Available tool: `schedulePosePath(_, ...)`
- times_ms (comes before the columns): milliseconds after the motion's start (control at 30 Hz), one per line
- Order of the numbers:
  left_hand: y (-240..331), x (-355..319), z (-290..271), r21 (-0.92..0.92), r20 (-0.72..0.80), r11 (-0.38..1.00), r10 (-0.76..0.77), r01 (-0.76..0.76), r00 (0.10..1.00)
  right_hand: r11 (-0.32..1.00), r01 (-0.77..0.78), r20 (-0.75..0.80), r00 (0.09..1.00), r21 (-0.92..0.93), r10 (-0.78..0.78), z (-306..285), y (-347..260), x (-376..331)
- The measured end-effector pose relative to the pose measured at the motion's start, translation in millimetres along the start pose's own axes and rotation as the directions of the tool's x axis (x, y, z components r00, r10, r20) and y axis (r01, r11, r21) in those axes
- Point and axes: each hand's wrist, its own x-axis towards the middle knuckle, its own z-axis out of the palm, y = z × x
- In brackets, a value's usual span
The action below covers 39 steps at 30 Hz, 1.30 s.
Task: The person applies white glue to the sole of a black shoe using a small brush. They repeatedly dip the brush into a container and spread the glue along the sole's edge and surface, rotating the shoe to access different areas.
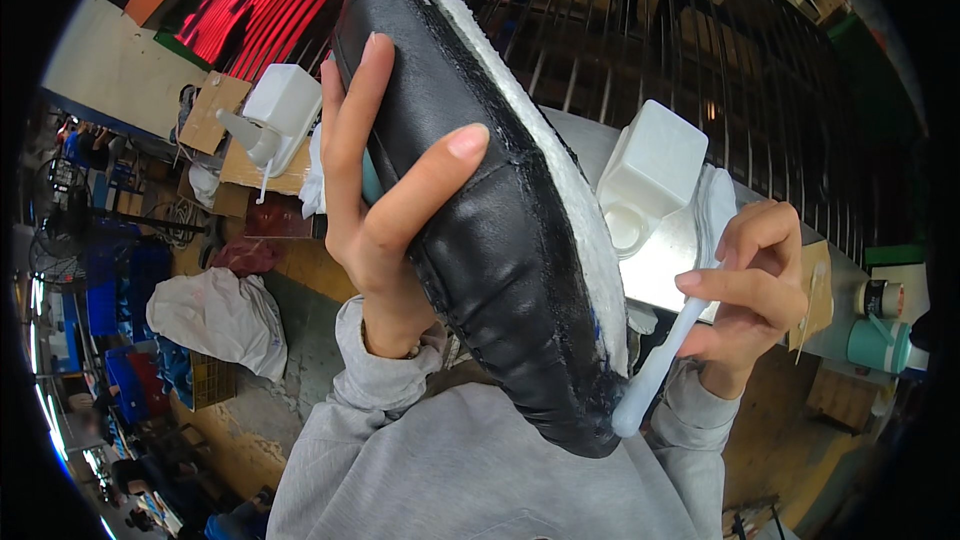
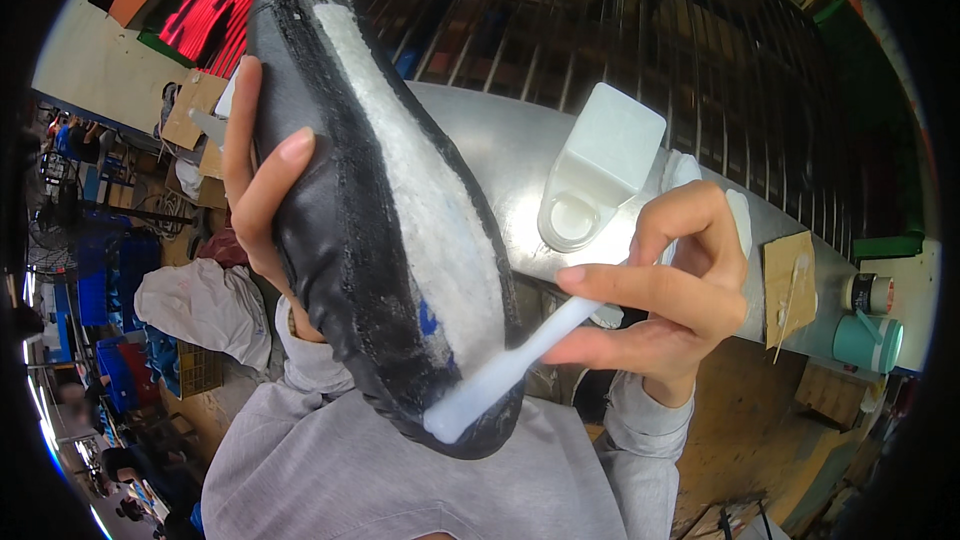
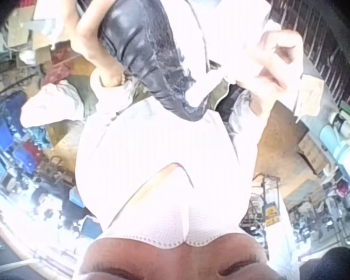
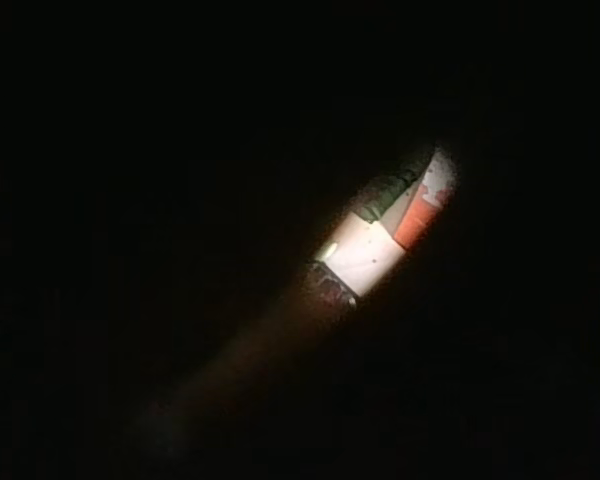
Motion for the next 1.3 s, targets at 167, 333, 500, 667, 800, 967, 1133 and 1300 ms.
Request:
schedulePosePath(167,0,1,0,-0.001,0.002,1.0,-0.004,0.004,1.0,1.0,0.012,0.006,1.0,0.028,-0.012,-1,1,0)
schedulePosePath(333,5,0,5,-0.013,0.02,1.0,0.0,0.0,1.0,0.993,-0.103,-0.111,0.989,-0.061,0.095,9,-1,6)
schedulePosePath(500,2,0,1,0.004,0.06,1.0,-0.008,0.008,0.998,1.0,0.017,-0.011,1.0,-0.015,-0.017,1,5,10)
schedulePosePath(667,0,2,-5,0.035,0.108,0.999,-0.018,0.014,0.994,0.998,0.018,-0.001,1.0,0.065,-0.018,1,5,3)
schedulePosePath(800,-8,-1,-8,0.063,0.119,0.998,-0.037,0.029,0.992,0.997,0.02,0.01,1.0,0.075,-0.021,-1,7,-5)
schedulePosePath(967,-8,-6,-7,0.088,0.122,0.993,-0.093,0.082,0.988,0.989,-0.009,0.001,1.0,0.148,0.009,-2,7,-12)
schedulePosePath(1133,-5,-4,-7,0.066,0.177,0.995,-0.085,0.075,0.981,0.998,-0.069,-0.039,0.997,-0.002,0.068,4,4,4)
schedulePosePath(1300,-2,-5,-12,0.026,0.24,0.985,-0.171,0.169,0.956,1.0,-0.016,-0.013,1.0,0.024,0.016,3,5,11)
